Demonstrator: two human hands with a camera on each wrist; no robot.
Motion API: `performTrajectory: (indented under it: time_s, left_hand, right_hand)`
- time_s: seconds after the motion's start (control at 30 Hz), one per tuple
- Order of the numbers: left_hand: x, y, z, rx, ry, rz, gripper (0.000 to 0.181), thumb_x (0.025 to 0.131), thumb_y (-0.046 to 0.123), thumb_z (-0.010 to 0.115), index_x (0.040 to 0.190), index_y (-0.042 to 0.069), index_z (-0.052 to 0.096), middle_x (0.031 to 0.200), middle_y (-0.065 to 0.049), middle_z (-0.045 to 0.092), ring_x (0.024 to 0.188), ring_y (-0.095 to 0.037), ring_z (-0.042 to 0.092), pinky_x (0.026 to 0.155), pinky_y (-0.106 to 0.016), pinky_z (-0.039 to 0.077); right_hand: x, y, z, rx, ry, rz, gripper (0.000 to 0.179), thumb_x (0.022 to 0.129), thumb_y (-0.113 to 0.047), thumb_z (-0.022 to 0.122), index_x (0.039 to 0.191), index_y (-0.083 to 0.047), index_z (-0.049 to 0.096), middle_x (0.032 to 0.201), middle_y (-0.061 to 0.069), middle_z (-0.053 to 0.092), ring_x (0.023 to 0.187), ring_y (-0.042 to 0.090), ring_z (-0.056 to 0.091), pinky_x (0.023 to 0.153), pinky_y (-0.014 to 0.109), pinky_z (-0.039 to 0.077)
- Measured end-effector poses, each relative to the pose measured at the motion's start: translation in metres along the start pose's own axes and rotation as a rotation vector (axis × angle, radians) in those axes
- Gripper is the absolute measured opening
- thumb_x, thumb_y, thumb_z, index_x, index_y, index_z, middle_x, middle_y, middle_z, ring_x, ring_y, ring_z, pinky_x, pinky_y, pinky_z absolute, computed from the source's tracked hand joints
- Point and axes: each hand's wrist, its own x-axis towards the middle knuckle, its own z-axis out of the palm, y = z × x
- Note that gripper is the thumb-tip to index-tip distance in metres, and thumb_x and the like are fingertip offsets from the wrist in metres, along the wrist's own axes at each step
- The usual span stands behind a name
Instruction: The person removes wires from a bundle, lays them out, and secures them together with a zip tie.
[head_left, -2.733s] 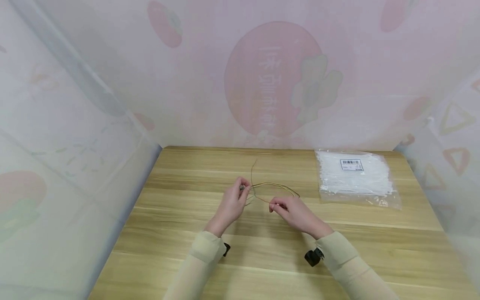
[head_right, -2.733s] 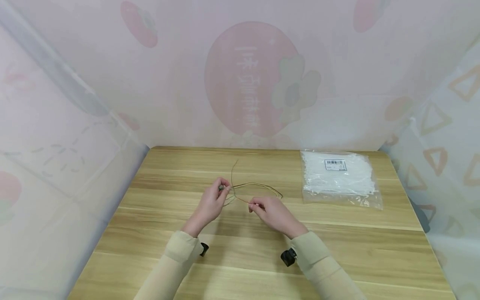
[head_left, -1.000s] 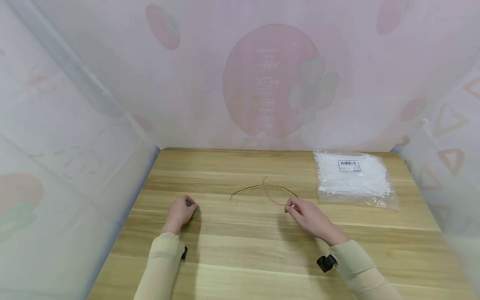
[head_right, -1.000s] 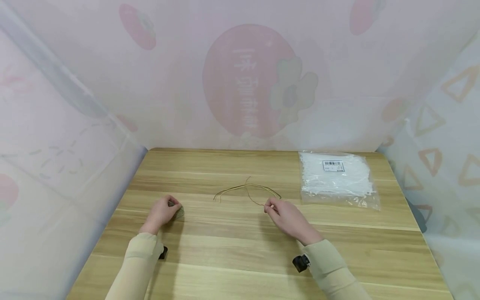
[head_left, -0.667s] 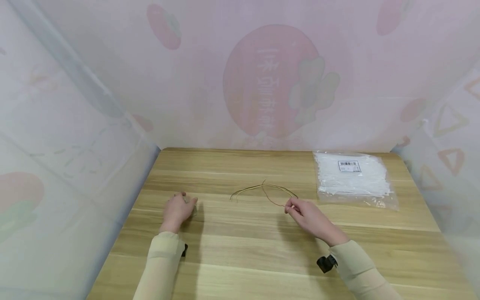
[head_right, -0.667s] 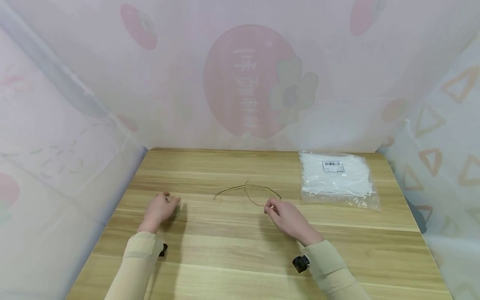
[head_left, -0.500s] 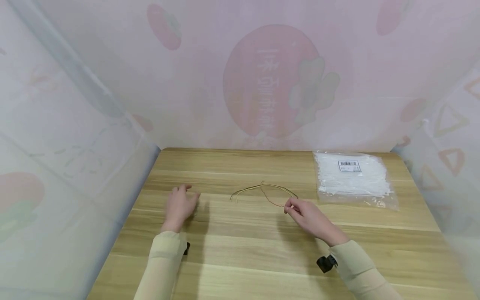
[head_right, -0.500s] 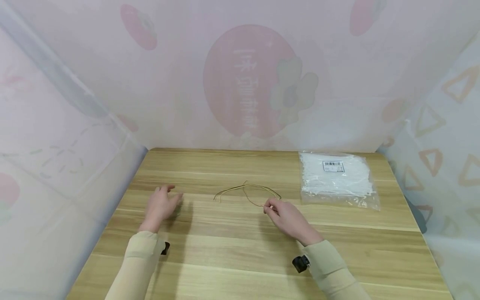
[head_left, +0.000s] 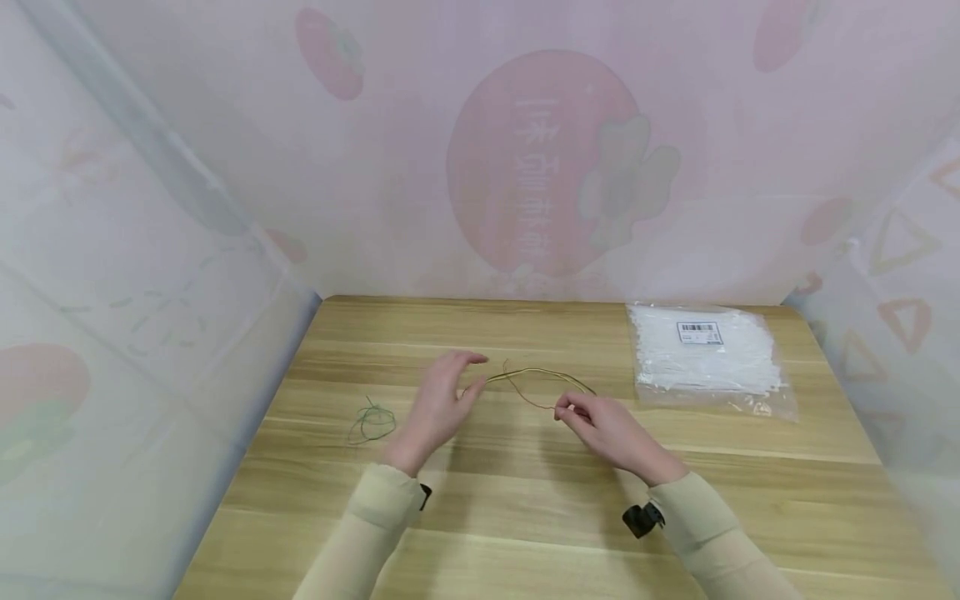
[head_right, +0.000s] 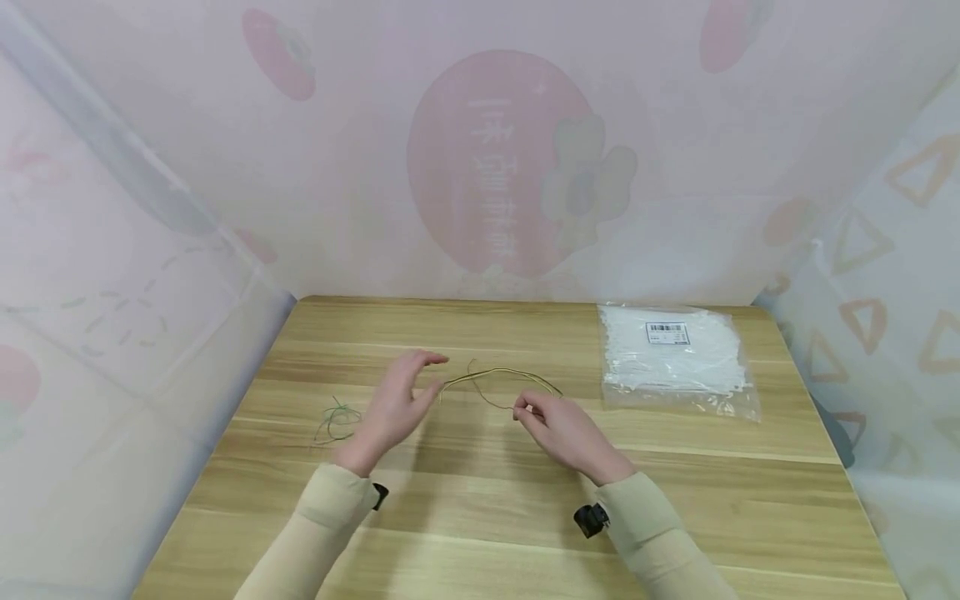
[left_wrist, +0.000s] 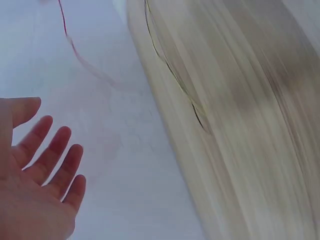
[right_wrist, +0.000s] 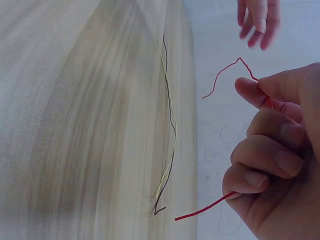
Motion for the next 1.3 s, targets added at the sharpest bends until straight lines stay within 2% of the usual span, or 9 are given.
performTrajectory:
  time_s: [0.17,0.33,0.47,0.63,0.7,0.8,0.97,1.1,1.3]
  left_hand:
    - [0.006,0.029,0.028,0.046,-0.101,0.226,0.031,0.099,0.014,0.068,0.129,0.009,0.063,0.126,-0.003,0.065,0.122,-0.023,0.056,0.112,-0.046,0.034]
    - [0.01,0.039,0.049,0.119,-0.132,0.318,0.02,0.104,0.016,0.06,0.123,0.01,0.065,0.113,0.0,0.068,0.104,-0.018,0.061,0.103,-0.04,0.043]
    - [0.014,0.044,0.055,0.151,-0.11,0.284,0.019,0.107,0.017,0.055,0.118,0.011,0.068,0.102,0.003,0.067,0.092,-0.014,0.059,0.082,-0.031,0.049]
    - [0.016,0.052,0.058,0.207,-0.067,0.161,0.02,0.107,0.025,0.057,0.111,0.016,0.074,0.099,0.005,0.071,0.077,-0.008,0.06,0.063,-0.024,0.049]
    - [0.016,0.053,0.058,0.214,-0.036,0.11,0.019,0.105,0.029,0.061,0.106,0.018,0.077,0.097,0.006,0.074,0.065,-0.006,0.057,0.052,-0.02,0.044]
    - [0.017,0.052,0.058,0.226,0.012,0.064,0.022,0.102,0.035,0.065,0.091,0.021,0.077,0.079,0.007,0.072,0.049,-0.003,0.046,0.04,-0.018,0.033]
    - [0.018,0.045,0.058,0.244,0.056,0.031,0.052,0.099,0.046,0.065,0.059,0.02,0.046,0.049,0.011,0.036,0.043,-0.001,0.025,0.04,-0.019,0.02]
    - [0.018,0.04,0.057,0.171,0.028,0.008,0.056,0.102,0.042,0.062,0.058,0.02,0.036,0.05,0.011,0.029,0.043,-0.003,0.024,0.04,-0.02,0.019]
    - [0.019,0.033,0.048,0.107,-0.091,-0.018,0.039,0.105,0.032,0.058,0.07,0.02,0.05,0.054,0.009,0.041,0.044,-0.005,0.034,0.039,-0.022,0.027]
  right_hand:
    - [0.005,-0.005,0.0,0.004,0.01,-0.02,0.013,0.106,-0.024,0.058,0.108,-0.021,0.07,0.076,-0.009,0.059,0.059,0.008,0.044,0.059,0.031,0.042]
    - [0.011,-0.009,0.0,0.016,0.051,-0.032,0.019,0.107,-0.026,0.057,0.116,-0.017,0.071,0.103,0.0,0.072,0.082,0.015,0.065,0.075,0.04,0.054]
    - [0.015,-0.009,0.002,0.003,0.126,-0.038,0.02,0.105,-0.027,0.06,0.115,-0.015,0.073,0.112,0.005,0.073,0.097,0.019,0.07,0.082,0.043,0.056]
    - [0.02,-0.009,0.001,-0.089,0.202,-0.04,0.015,0.102,-0.024,0.065,0.107,-0.013,0.075,0.068,-0.005,0.062,0.053,0.006,0.048,0.051,0.029,0.042]
    - [0.021,-0.01,0.0,-0.128,0.212,-0.039,0.014,0.102,-0.023,0.066,0.105,-0.013,0.076,0.055,-0.008,0.048,0.046,0.006,0.033,0.046,0.027,0.031]
    - [0.023,-0.009,0.001,-0.171,0.227,-0.048,0.015,0.101,-0.022,0.067,0.102,-0.011,0.076,0.052,-0.01,0.043,0.044,0.004,0.029,0.045,0.025,0.029]
    - [0.025,-0.005,0.002,-0.213,0.274,-0.052,0.021,0.101,-0.025,0.067,0.086,-0.013,0.073,0.055,-0.01,0.046,0.045,0.005,0.033,0.044,0.026,0.03]
    - [0.025,0.0,0.002,-0.227,0.306,-0.056,0.036,0.101,-0.027,0.067,0.068,-0.017,0.058,0.053,-0.011,0.039,0.045,0.005,0.032,0.044,0.025,0.028]
    - [0.025,0.006,-0.003,-0.237,0.281,-0.013,0.047,0.1,-0.036,0.067,0.062,-0.019,0.047,0.05,-0.011,0.03,0.044,0.004,0.024,0.044,0.024,0.021]
